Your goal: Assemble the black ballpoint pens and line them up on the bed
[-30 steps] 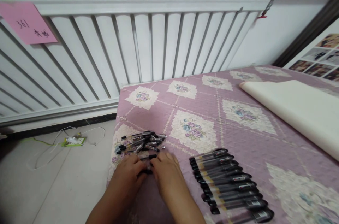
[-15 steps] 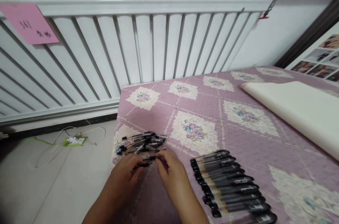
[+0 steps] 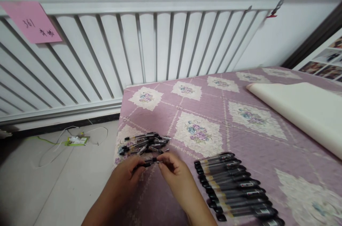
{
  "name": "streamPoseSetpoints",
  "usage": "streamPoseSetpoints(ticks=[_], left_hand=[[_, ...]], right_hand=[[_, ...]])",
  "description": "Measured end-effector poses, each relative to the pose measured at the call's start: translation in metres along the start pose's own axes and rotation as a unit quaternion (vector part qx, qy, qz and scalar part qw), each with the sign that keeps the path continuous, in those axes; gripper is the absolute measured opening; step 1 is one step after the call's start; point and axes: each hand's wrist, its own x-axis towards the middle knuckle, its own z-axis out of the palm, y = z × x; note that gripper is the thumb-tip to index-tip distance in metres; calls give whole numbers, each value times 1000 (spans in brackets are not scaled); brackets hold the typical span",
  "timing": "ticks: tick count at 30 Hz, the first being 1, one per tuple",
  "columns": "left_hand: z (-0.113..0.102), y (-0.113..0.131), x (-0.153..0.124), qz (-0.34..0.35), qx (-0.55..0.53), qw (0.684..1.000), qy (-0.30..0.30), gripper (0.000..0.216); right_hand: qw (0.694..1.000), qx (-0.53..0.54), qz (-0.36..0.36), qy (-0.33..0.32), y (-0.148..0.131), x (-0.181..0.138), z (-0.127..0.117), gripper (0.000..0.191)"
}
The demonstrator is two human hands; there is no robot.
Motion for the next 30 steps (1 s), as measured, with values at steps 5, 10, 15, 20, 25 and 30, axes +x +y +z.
streamPoseSetpoints(ticks=[5,10,15,20,25,30], left_hand=[[-2,1,1,8,8,1000,-19,20],[-3,2,1,6,16,999,-29,19],[-1,1,1,13,19,999,-29,17],[0,0,2,16,20,999,-30,16],[-1,3,1,18,22,999,-33,17],[-1,5,1,10,16,999,-36,19]], right_hand=[[999,-24,3,-28,1,-1,3,14],[999,-43,-8,-31,2,0,2,13],[997,-62,-23,-45,1,0,2,12],[995,-83,-26,-55,-1,-1,2,13],[993,-95,-30,-64,0,-1,1,15],[991,-96,-39,-83,-1,-1,1,15]])
